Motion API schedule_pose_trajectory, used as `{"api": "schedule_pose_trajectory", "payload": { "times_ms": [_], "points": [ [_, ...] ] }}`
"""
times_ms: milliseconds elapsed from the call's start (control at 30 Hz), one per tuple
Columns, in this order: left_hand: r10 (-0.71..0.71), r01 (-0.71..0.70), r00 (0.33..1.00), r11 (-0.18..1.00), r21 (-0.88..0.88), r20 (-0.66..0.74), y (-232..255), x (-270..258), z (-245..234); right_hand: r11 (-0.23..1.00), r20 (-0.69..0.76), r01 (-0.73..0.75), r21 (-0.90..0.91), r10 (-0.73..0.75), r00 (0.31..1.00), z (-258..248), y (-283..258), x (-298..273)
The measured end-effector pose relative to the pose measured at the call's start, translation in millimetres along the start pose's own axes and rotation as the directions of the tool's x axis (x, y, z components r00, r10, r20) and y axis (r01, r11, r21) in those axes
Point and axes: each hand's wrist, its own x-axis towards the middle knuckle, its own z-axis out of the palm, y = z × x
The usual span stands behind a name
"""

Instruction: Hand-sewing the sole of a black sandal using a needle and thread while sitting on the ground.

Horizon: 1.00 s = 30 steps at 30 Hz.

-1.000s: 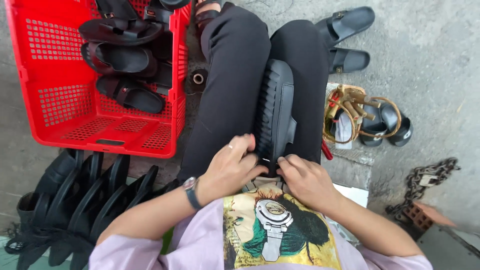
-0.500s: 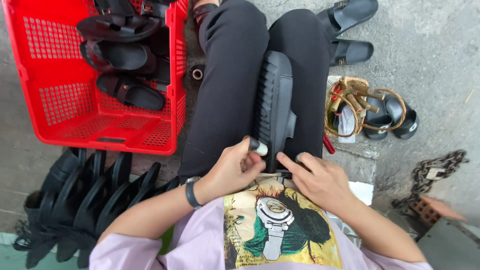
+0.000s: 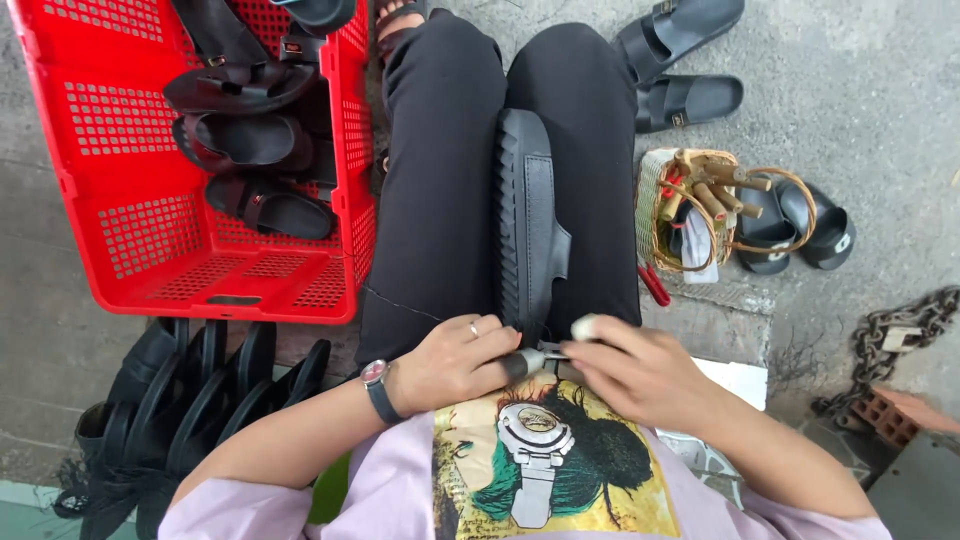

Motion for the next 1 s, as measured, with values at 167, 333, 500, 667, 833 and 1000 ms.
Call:
{"api": "schedule_pose_trajectory", "payload": {
  "times_ms": [167,333,500,667,833,1000],
  "points": [
    [0.002,0.011,0.972,0.999,-0.054,0.235,-4.5,-24.3,1.1,0.902,-0.318,-0.399,0.163,0.431,0.844,-60.1,35.4,-34.5],
    [-0.364,0.338,0.930,0.896,0.288,0.041,-1.3,-30.3,11.0,0.594,-0.323,-0.727,0.344,0.802,0.502,-68.8,102.1,-79.8],
    [-0.596,0.528,0.747,0.801,0.281,0.294,4.8,-25.6,1.4,0.793,0.002,-0.569,-0.216,0.583,0.812,-26.3,37.9,-28.9],
    [-0.651,0.745,0.656,0.479,-0.464,0.382,-0.2,-3.9,-11.3,0.981,0.009,-0.168,0.094,0.168,0.986,-1.6,-2.3,12.2],
    [-0.664,0.553,0.670,0.147,-0.821,0.332,-11.5,32.0,-27.0,0.690,0.054,-0.282,0.667,0.332,0.942,0.7,-9.4,17.2],
    [-0.856,0.488,0.453,0.005,-0.873,0.248,-55.3,48.6,-14.4,0.686,0.005,-0.224,0.693,0.307,0.952,22.2,3.5,27.8]
  ]
}}
